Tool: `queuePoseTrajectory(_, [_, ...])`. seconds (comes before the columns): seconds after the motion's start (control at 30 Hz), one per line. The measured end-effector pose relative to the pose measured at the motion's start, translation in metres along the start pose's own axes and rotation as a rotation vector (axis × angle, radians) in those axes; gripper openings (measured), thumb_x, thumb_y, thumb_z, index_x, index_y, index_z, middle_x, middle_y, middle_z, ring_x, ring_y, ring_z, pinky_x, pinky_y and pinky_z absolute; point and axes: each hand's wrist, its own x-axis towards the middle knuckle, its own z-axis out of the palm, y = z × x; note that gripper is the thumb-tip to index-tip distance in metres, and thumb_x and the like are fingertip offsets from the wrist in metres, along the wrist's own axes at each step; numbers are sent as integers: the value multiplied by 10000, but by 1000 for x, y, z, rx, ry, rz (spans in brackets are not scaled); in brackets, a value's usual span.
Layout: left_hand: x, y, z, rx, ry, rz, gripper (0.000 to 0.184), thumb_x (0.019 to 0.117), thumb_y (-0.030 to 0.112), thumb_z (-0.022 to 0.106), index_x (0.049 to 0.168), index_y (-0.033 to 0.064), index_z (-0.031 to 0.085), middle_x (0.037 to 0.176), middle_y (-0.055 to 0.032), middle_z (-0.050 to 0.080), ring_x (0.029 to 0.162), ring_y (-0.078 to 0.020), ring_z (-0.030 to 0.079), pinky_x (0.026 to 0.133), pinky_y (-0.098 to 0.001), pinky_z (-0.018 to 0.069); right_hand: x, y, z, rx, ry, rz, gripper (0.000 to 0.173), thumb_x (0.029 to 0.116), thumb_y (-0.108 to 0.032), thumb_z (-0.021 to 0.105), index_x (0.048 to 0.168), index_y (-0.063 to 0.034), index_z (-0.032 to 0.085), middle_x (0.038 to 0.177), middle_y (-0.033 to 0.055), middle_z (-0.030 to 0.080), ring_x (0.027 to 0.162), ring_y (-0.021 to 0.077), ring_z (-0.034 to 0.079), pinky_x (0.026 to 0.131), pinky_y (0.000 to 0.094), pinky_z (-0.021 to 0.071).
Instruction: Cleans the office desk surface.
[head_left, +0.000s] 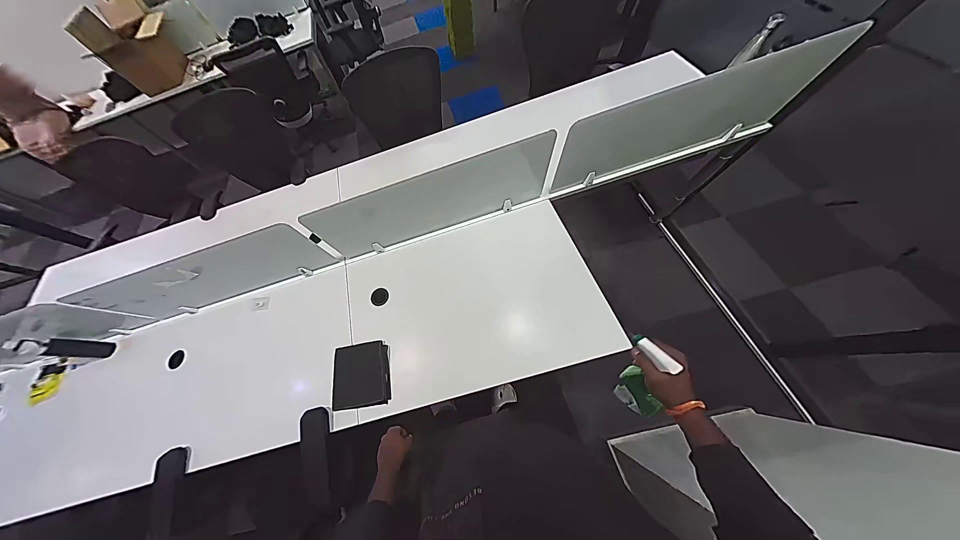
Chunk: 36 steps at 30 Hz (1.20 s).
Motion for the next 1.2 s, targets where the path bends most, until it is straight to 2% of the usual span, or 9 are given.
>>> queuePoseTrajectory(0.1, [0, 0, 2, 2, -7, -17, 317, 961, 331, 667, 1130, 69, 727, 1111, -181, 728, 1072, -349, 698, 900, -588, 552, -27, -8, 9, 44, -364, -48, 335, 873, -287, 672, 946, 37, 720, 871, 133, 718, 810, 146, 683, 800, 343, 571])
queuePoseTrajectory(0.17, [0, 2, 5, 2, -18, -13, 329, 964, 338, 668, 1143, 67, 724, 1123, -182, 725, 1080, -348, 695, 903, -589, 551, -43, -5, 22, 22, -480, -126, 342, 890, -334, 661, 875, 4, 712, 838, 127, 692, 814, 193, 667, 792, 385, 550])
queuePoseTrajectory(0.27, [0, 3, 15, 5, -38, -11, 342, 960, 354, 670, 1151, 76, 721, 1130, -179, 723, 1084, -343, 694, 904, -586, 552, -60, -13, 38, -67, -468, -219, 369, 874, -361, 628, 783, -10, 694, 782, 141, 676, 819, 284, 667, 866, 485, 498])
queuePoseTrajectory(0.37, [0, 4, 20, -6, -52, -9, 353, 947, 356, 686, 1150, 70, 718, 1131, -186, 722, 1082, -352, 692, 906, -595, 548, -59, -38, 50, -63, -468, -303, 362, 888, -365, 593, 722, -47, 645, 702, 97, 620, 760, 239, 632, 856, 441, 480])
queuePoseTrajectory(0.63, [-6, -4, 23, -54, -62, -29, 358, 957, 362, 671, 1160, 70, 715, 1119, -182, 727, 1063, -350, 700, 905, -589, 556, -6, -85, 103, 233, -415, -347, 322, 961, -349, 640, 918, -40, 721, 893, 87, 695, 874, 148, 663, 815, 331, 562])
queuePoseTrajectory(0.8, [-13, -26, 31, -117, -48, -52, 338, 964, 359, 659, 1141, 78, 722, 1120, -181, 725, 1076, -346, 695, 905, -594, 548, 35, -116, 161, 96, -318, -390, 373, 928, -391, 607, 771, -60, 676, 757, 81, 632, 807, 229, 618, 816, 441, 479])
queuePoseTrajectory(0.93, [-26, -50, 42, -200, -43, -118, 364, 954, 376, 674, 1149, 71, 718, 1131, -189, 721, 1082, -351, 692, 913, -597, 544, 39, -139, 199, 87, -293, -477, 378, 917, -362, 583, 679, -69, 611, 663, 78, 588, 714, 237, 602, 764, 456, 459])
queuePoseTrajectory(1.03, [-37, -71, 51, -257, -27, -157, 372, 944, 372, 685, 1141, 58, 725, 1118, -201, 722, 1077, -362, 690, 910, -607, 541, 32, -155, 213, 220, -544, -497, 345, 933, -333, 609, 779, -31, 670, 738, 98, 637, 766, 213, 626, 770, 419, 498])
queuePoseTrajectory(1.2, [-41, -102, 56, -306, -35, -247, 412, 937, 383, 700, 1176, 47, 710, 1149, -208, 715, 1103, -367, 685, 926, -592, 544, 9, -179, 242, 373, -909, -437, 259, 976, -260, 642, 931, -8, 679, 780, 58, 653, 707, 82, 611, 672, 265, 528])
